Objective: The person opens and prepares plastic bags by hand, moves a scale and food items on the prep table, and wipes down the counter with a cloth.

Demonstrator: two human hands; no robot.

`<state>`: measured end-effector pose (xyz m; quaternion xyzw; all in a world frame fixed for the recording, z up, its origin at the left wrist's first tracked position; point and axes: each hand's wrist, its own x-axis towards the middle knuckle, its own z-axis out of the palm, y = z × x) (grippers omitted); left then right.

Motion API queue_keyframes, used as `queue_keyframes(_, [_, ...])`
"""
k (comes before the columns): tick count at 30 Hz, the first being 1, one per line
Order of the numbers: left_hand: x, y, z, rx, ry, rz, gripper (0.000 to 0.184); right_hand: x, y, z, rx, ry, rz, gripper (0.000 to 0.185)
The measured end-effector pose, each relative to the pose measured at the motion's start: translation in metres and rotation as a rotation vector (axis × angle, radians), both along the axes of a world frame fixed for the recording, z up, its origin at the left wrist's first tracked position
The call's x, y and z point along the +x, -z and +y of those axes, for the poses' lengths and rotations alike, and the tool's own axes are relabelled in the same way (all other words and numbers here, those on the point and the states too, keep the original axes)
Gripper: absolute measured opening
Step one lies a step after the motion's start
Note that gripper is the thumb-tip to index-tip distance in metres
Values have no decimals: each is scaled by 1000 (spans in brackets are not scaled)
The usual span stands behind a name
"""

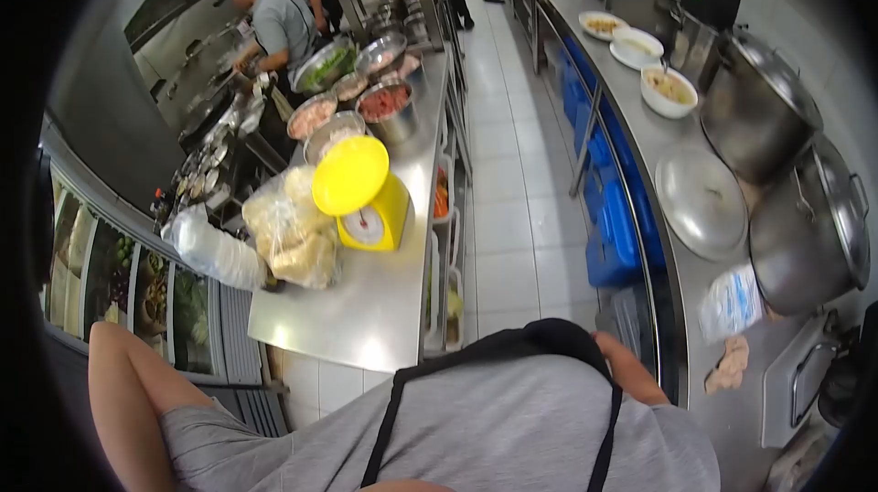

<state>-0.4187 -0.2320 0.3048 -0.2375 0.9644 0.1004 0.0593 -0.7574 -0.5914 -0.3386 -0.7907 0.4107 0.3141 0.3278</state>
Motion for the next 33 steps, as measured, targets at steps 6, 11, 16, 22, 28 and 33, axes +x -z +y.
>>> queue_keyframes(6, [14,-1,-25,12,-32,-11,30,100,-4,-47,-52,-140,-88,35])
queue_keyframes(11, [3,-11,-45,13,-70,-41,31,161,-29,-96,-157,-200,-206,34])
queue_keyframes(16, [-3,-12,-72,24,-92,-52,31,172,-53,-128,-8,-55,-141,35])
queue_keyframes(22, [-7,-17,-115,33,-69,-55,32,150,-42,-138,-49,-90,-192,40])
queue_keyframes(28, [-16,-24,-155,53,-63,-55,32,96,26,-170,15,-100,-139,44])
queue_keyframes(33, [-28,-28,-184,72,-66,-56,33,95,-18,-178,-9,63,-154,38])
